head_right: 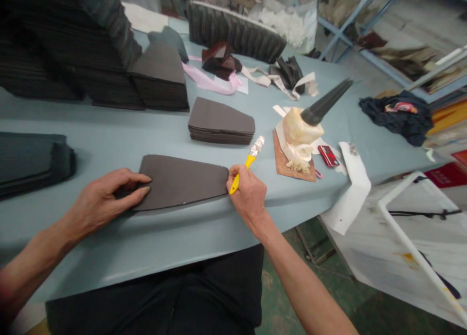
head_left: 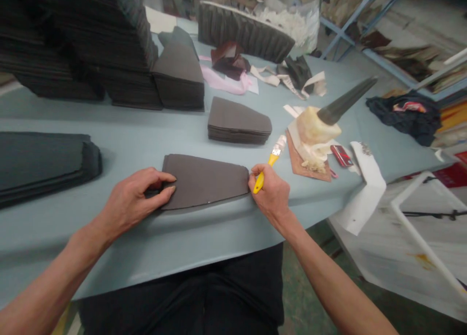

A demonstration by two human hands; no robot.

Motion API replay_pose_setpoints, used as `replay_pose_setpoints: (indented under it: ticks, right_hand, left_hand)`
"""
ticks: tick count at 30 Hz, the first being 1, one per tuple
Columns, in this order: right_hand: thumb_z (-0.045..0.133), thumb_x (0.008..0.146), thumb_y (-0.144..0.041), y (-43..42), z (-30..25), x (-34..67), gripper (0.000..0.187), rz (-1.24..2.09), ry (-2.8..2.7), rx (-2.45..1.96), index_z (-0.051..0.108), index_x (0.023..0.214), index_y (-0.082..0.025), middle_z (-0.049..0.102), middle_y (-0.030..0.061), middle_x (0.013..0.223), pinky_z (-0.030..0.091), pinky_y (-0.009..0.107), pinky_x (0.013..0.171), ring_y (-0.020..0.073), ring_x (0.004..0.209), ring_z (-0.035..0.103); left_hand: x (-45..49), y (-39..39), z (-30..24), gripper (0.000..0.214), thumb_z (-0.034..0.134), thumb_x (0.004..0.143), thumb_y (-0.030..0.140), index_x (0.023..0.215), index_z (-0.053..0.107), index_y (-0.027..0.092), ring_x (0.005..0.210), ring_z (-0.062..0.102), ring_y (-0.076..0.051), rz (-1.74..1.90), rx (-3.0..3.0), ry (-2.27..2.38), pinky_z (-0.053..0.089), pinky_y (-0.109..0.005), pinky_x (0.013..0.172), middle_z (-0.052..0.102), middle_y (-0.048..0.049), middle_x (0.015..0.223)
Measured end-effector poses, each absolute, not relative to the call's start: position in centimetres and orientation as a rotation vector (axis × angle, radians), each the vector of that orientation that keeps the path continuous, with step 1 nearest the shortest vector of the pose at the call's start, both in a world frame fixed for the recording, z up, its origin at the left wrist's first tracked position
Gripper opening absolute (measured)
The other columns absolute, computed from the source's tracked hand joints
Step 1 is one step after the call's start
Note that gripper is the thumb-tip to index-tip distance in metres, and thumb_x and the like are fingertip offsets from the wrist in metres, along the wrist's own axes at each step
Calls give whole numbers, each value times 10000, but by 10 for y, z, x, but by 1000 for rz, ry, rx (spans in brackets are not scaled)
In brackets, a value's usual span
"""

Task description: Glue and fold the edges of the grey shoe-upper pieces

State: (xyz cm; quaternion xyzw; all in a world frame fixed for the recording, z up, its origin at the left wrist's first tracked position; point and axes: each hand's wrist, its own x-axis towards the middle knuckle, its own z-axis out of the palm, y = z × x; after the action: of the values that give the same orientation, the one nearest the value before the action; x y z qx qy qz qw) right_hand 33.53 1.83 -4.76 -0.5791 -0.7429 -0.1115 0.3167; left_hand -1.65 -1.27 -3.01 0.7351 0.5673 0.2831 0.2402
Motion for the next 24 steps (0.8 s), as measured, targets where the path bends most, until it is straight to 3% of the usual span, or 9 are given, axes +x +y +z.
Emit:
replay_pose_setpoints:
  ticks: [11,17,24]
  right_hand:
    - [678,1003,-286,6,-37,278,41,-193,-2032,-1383,683,1011,-246,790,17,875,484,287,707,185,783,752]
    - [697,1011,-351,14,-49,280,113,-92,-1985,-1437,663,999,-244,736,-12,749,434,294,621,188,655,704]
    - [672,1013,-415,14,-57,298,170,92,-1890,-1460,628,1006,-251,696,-34,734,468,280,612,159,591,634]
  left_hand:
    - [-18,-13,-39,378,619,981,596,1107,778,277,858,649,-195,813,2024,1521,460,-346,822,709,-6,928]
    - [-15,-16,-38,286,615,1016,499,1096,771,273,831,652,-172,835,2064,1501,465,-329,802,702,6,893]
    - [-14,-19,-34,198,613,1031,387,1080,760,263,818,644,-160,837,2112,1501,468,-312,789,692,8,856]
